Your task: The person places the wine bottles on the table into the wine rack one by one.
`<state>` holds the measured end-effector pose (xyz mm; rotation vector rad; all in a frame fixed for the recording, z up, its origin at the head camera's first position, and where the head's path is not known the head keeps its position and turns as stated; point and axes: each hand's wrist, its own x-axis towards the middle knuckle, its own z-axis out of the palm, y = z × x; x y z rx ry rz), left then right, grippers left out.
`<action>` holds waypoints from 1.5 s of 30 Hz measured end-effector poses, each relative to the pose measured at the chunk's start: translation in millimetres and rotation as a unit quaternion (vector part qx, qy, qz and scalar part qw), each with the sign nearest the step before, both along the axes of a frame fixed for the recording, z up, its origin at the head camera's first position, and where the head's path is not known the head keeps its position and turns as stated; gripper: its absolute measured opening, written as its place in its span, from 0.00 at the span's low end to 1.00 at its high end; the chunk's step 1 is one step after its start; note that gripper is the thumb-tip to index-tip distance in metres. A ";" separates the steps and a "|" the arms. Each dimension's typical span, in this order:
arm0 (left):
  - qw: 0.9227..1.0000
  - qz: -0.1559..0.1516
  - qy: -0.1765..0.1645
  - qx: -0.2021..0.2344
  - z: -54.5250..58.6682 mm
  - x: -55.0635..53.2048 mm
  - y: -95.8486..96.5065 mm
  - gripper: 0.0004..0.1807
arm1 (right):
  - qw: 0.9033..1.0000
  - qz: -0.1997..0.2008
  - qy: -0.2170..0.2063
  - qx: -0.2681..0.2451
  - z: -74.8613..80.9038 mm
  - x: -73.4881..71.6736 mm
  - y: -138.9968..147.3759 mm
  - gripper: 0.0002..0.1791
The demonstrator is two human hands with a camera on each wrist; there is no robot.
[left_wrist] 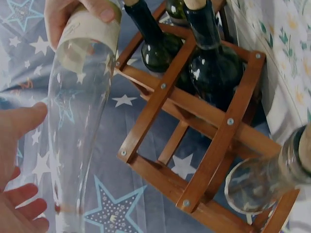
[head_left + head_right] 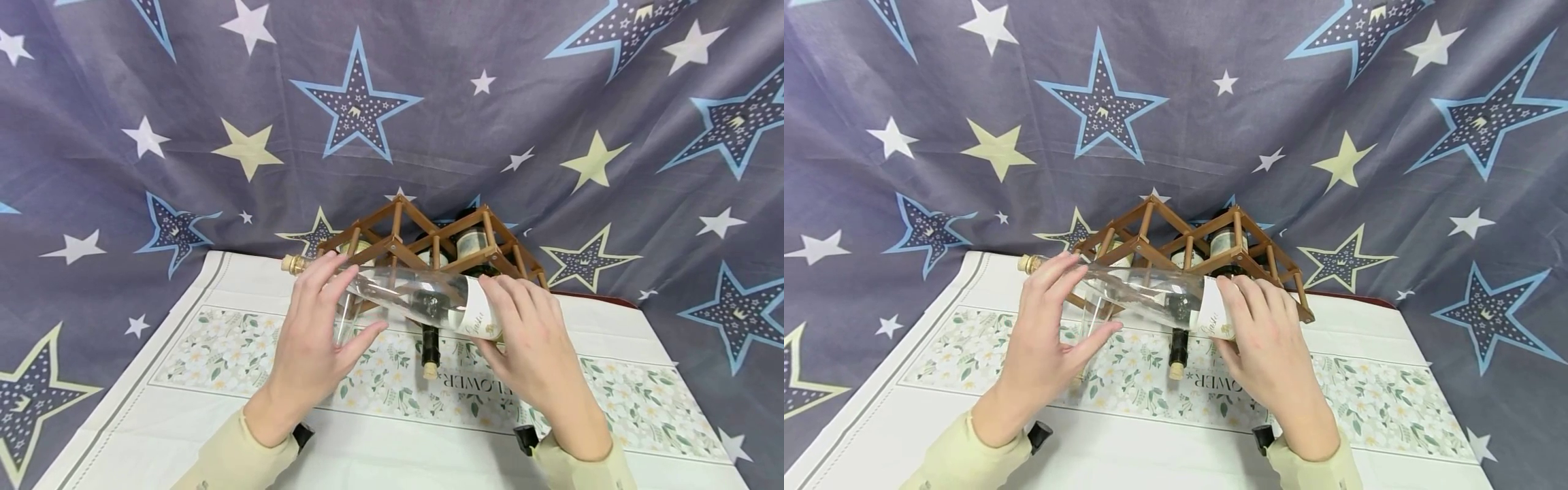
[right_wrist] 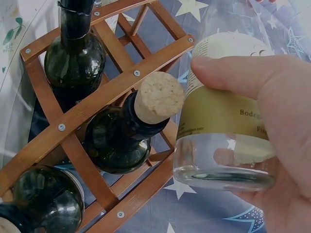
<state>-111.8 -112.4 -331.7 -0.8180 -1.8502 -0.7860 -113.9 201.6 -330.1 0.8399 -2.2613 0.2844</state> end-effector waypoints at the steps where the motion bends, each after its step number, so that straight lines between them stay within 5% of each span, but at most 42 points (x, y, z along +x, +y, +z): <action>1: 1.000 -0.001 -0.001 -0.011 0.0 -0.4 -0.8 0.41 | 1.000 -0.002 -0.001 0.003 0.2 0.4 -0.2 0.51; 23: 0.980 0.033 -0.091 -0.176 -12.0 -5.2 -9.1 0.49 | 0.998 0.013 -0.018 0.051 1.9 5.3 -9.2 0.55; 36: 0.966 0.033 -0.135 -0.218 -14.7 -5.3 -10.8 0.45 | 0.997 0.020 -0.019 0.070 3.1 4.8 -10.8 0.55; 45: 0.965 0.022 -0.134 -0.226 -15.3 -5.9 -13.0 0.42 | 0.997 0.018 -0.014 0.079 3.6 5.0 -10.6 0.56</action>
